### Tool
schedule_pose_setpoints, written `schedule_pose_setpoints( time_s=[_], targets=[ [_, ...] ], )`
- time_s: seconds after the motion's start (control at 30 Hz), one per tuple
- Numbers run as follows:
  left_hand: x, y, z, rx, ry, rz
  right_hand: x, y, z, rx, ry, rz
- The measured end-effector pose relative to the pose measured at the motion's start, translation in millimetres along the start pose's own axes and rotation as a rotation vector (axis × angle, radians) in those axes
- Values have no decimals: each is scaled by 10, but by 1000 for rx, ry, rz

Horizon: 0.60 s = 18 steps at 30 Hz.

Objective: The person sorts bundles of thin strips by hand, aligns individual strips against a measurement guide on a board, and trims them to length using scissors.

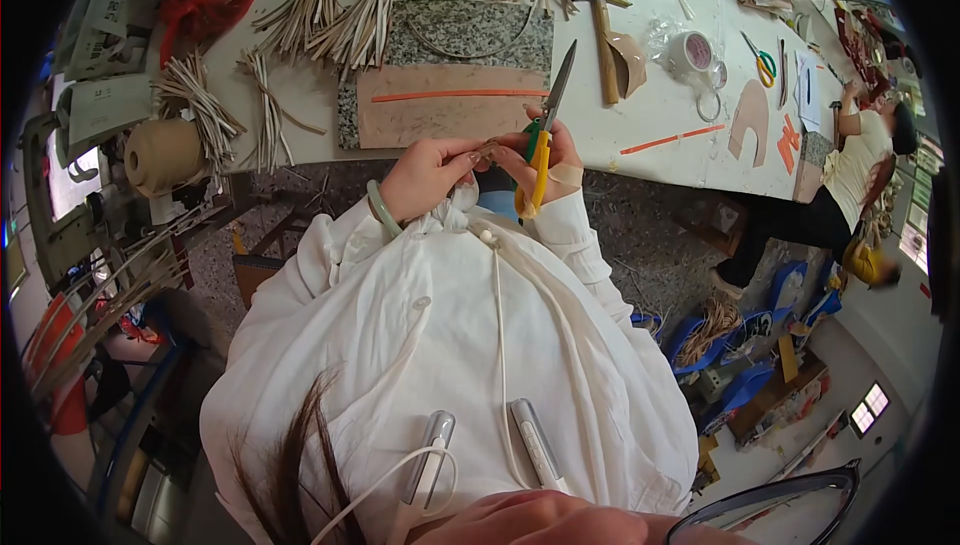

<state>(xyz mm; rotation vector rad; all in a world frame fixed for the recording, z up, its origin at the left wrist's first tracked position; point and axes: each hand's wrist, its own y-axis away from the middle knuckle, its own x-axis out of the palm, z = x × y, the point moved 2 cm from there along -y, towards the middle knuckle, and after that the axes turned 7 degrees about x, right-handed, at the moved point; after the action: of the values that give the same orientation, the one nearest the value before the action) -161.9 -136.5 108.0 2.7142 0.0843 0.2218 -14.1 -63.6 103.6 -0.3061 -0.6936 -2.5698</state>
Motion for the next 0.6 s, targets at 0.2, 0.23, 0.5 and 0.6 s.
schedule_pose_setpoints(
  time_s=[0.2, 0.23, 0.5, 0.6],
  targets=[
    [-130, -89, 26, -18, -6, 45, 90, -67, -25, 21, -13, -63],
    [-150, -101, 39, -30, -6, 52, 93, -83, -49, 14, 12, -65],
    [-476, -321, 276, -229, 10, 245, -447, -427, -341, 37, -43, -368],
    [-830, -342, 361, -268, -99, 292, -942, -722, -534, 20, -165, -426]
  ],
)
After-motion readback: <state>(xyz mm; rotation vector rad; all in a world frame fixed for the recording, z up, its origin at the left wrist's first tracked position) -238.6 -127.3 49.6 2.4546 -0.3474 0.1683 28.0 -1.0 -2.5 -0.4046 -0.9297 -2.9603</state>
